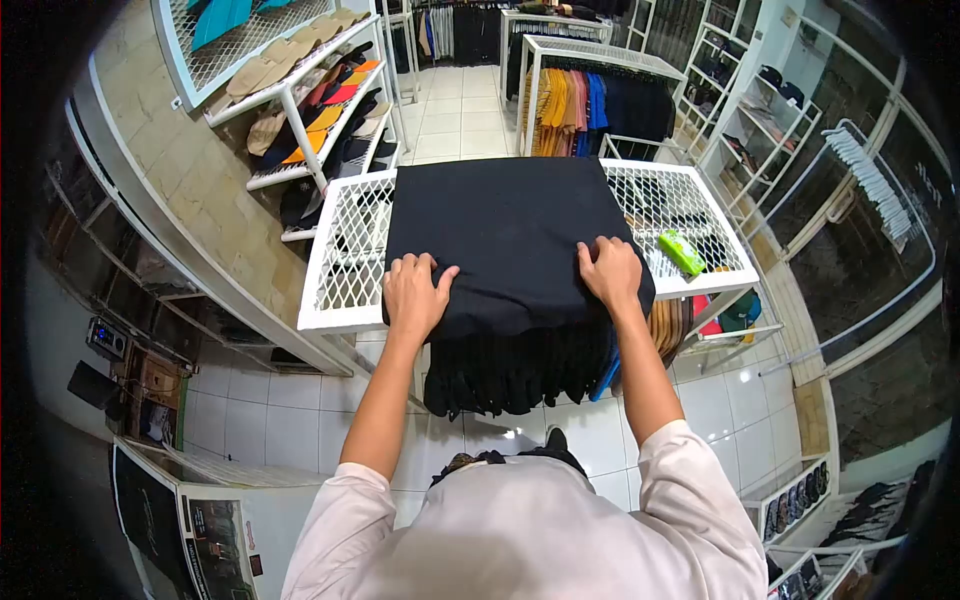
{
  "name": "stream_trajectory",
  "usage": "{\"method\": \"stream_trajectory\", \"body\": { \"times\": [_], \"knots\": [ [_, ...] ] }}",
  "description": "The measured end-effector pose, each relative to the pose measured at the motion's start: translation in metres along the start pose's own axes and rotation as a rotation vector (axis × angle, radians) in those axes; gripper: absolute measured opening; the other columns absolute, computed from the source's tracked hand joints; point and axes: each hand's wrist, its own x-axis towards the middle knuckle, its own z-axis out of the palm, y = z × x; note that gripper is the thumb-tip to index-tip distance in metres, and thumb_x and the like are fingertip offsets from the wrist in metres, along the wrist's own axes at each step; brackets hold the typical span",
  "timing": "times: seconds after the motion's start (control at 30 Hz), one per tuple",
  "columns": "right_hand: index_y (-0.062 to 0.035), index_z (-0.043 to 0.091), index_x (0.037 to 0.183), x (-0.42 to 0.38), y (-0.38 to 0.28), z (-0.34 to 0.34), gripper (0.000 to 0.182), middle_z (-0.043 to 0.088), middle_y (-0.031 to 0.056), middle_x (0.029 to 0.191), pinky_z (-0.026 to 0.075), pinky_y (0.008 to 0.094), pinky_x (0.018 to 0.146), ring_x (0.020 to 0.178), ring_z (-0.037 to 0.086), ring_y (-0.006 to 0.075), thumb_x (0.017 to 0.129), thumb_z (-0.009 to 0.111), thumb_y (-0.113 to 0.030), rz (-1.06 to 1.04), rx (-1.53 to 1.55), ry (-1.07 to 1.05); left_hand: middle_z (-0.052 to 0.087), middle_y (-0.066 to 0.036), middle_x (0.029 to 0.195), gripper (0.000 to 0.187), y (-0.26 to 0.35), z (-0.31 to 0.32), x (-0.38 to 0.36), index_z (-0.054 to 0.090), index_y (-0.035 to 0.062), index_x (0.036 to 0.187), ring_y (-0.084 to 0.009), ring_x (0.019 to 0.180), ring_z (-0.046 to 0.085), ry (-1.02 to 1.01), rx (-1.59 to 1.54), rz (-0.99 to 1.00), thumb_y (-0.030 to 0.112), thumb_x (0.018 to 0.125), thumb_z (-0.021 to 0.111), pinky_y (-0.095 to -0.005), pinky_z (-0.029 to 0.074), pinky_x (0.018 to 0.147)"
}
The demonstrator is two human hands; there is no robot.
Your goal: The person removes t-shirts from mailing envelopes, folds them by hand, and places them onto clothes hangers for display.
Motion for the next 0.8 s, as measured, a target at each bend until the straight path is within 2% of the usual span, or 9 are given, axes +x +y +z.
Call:
{"method": "stream_trajectory", "body": {
  "times": [0.13,0.3,0.37,0.4,0.47,0.5,0.6,0.7,0.8],
  "knots": [
    [-0.0037,0.070,0.087,-0.006,-0.002,0.019,0.028,0.067,0.0146,0.092,0.050,0.0443,0.083,0.093,0.063,0.0335,0.085,0.072,-0.031,0.010,0.008,0.141,0.061,-0.010,0.088,0.025,-0.001,0.022,0.005,0.065,0.0058,0.086,-0.0301,0.088,0.059,0.177,-0.050,-0.025,0.029,0.088,0.074,-0.0439,0.046,0.082],
    [-0.0039,0.069,0.092,-0.007,0.004,0.026,0.029,0.066,0.0127,0.098,0.048,0.0441,0.085,0.095,0.061,0.0322,0.083,0.072,-0.032,-0.032,0.041,0.200,0.061,-0.010,0.096,0.024,-0.001,0.023,0.001,0.067,0.0056,0.096,-0.0299,0.095,0.059,0.178,-0.069,-0.041,0.028,0.089,0.073,-0.0438,0.046,0.087],
    [-0.0035,0.071,0.105,-0.005,0.001,0.024,0.037,0.066,0.0132,0.109,0.045,0.0470,0.091,0.104,0.059,0.0320,0.084,0.068,-0.033,-0.002,-0.020,0.154,0.063,-0.015,0.115,0.031,-0.002,0.022,0.003,0.069,0.0050,0.111,-0.0332,0.114,0.057,0.080,-0.114,-0.092,0.031,0.093,0.068,-0.0451,0.044,0.100],
    [-0.0035,0.071,0.105,-0.005,0.002,0.026,0.037,0.066,0.0132,0.109,0.045,0.0470,0.091,0.104,0.059,0.0320,0.084,0.068,-0.033,-0.005,-0.019,0.158,0.063,-0.015,0.115,0.031,-0.006,0.026,0.004,0.069,0.0050,0.111,-0.0332,0.114,0.057,0.085,-0.114,-0.092,0.031,0.093,0.068,-0.0451,0.044,0.100],
    [-0.0042,0.067,0.125,-0.004,0.006,0.031,0.049,0.062,0.0155,0.130,0.040,0.0510,0.103,0.123,0.054,0.0343,0.088,0.061,-0.037,0.016,-0.013,0.095,0.057,-0.018,0.137,0.042,-0.012,0.039,0.004,0.066,0.0047,0.126,-0.0367,0.134,0.047,0.102,0.003,-0.029,0.034,0.096,0.062,-0.0468,0.036,0.113],
    [-0.0042,0.067,0.125,-0.003,0.010,0.037,0.049,0.062,0.0155,0.130,0.040,0.0510,0.103,0.123,0.054,0.0343,0.088,0.061,-0.037,0.015,-0.013,0.099,0.057,-0.018,0.137,0.042,-0.013,0.042,0.005,0.066,0.0047,0.126,-0.0367,0.134,0.047,0.106,0.002,-0.028,0.034,0.096,0.062,-0.0468,0.036,0.113],
    [-0.0061,0.057,0.139,-0.003,0.016,0.042,0.057,0.052,0.0175,0.149,0.028,0.0523,0.117,0.142,0.041,0.0371,0.095,0.054,-0.042,0.041,-0.133,0.013,0.050,-0.020,0.148,0.047,-0.012,0.039,0.005,0.064,0.0049,0.132,-0.0374,0.141,0.042,0.040,0.024,-0.066,0.036,0.098,0.058,-0.0480,0.031,0.117],
    [-0.0063,0.061,0.135,-0.013,0.017,0.021,0.055,0.054,0.0172,0.146,0.029,0.0519,0.116,0.139,0.044,0.0360,0.095,0.057,-0.044,-0.030,0.083,-0.006,0.054,-0.018,0.145,0.045,-0.016,0.020,-0.003,0.064,0.0058,0.133,-0.0360,0.140,0.045,0.007,-0.152,-0.067,0.034,0.098,0.059,-0.0495,0.031,0.117],
    [-0.0097,0.067,0.128,-0.052,0.032,-0.001,0.053,0.058,0.0131,0.142,0.028,0.0503,0.117,0.137,0.047,0.0331,0.091,0.068,-0.047,-0.138,0.155,0.057,0.060,-0.014,0.141,0.046,-0.027,-0.002,-0.042,0.065,0.0069,0.132,-0.0321,0.138,0.048,-0.039,-0.224,0.131,0.034,0.096,0.065,-0.0498,0.032,0.115]
  ]
}}
